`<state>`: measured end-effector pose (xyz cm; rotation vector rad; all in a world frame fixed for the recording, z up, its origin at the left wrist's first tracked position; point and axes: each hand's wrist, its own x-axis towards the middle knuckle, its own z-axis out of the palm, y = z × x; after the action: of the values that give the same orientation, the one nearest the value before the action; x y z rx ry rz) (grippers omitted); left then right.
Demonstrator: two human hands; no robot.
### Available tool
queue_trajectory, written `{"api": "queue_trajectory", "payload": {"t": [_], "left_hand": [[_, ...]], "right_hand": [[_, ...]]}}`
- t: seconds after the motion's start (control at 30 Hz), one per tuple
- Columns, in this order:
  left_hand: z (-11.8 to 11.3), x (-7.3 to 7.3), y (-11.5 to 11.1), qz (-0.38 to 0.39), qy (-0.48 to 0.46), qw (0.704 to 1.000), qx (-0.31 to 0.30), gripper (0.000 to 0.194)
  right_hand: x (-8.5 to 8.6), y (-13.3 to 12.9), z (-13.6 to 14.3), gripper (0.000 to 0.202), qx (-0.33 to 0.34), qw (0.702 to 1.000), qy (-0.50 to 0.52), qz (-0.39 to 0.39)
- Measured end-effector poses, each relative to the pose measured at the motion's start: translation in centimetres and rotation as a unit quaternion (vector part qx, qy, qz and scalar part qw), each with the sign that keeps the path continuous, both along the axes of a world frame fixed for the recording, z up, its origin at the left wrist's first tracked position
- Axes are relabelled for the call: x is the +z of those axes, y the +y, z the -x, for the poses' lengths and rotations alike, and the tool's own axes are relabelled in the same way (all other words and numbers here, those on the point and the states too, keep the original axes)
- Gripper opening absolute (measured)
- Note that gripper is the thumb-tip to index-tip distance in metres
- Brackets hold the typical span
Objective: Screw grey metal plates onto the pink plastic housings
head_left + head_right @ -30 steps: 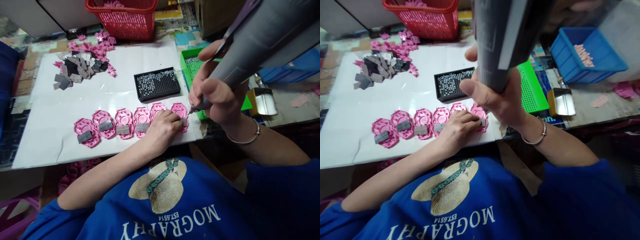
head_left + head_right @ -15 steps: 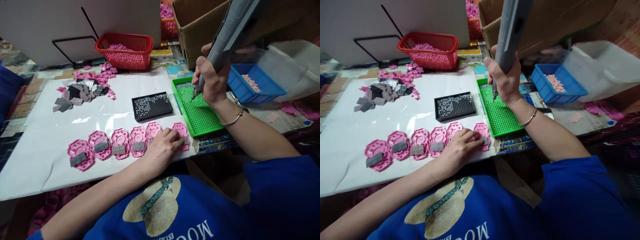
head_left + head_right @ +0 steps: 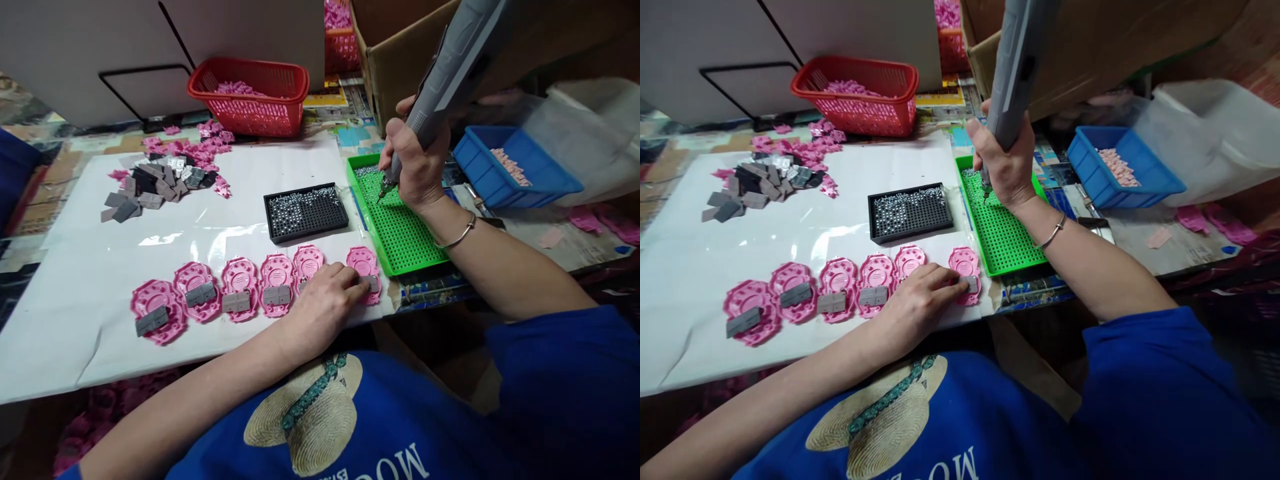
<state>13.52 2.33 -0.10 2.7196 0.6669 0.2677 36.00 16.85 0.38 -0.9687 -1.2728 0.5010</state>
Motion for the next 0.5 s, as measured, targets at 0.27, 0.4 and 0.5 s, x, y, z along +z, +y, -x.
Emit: {"api": "queue_trajectory", "payload": {"t": [0.27, 0.4, 0.5], "left_hand": [[0.06, -0.18, 0.07, -0.009, -0.007, 1.000, -0.002, 0.029], [0.05, -0.49, 0.07, -0.016, -0.016, 1.000, -0.002, 0.030], [0.06, -0.65, 0.03, -0.017, -0.017, 1.000, 0.000, 0.029]], "right_hand": [[-0.44, 0.17, -0.19, 0.051, -0.023, 0.999, -0.045, -0.012], [-0.20, -0.23, 0.24, 0.040, -0.029, 0.998, -0.047, -0.034], [-0.18, -0.36, 0.46, 0.044, -0.031, 0.999, -0.009, -0.025]]}}
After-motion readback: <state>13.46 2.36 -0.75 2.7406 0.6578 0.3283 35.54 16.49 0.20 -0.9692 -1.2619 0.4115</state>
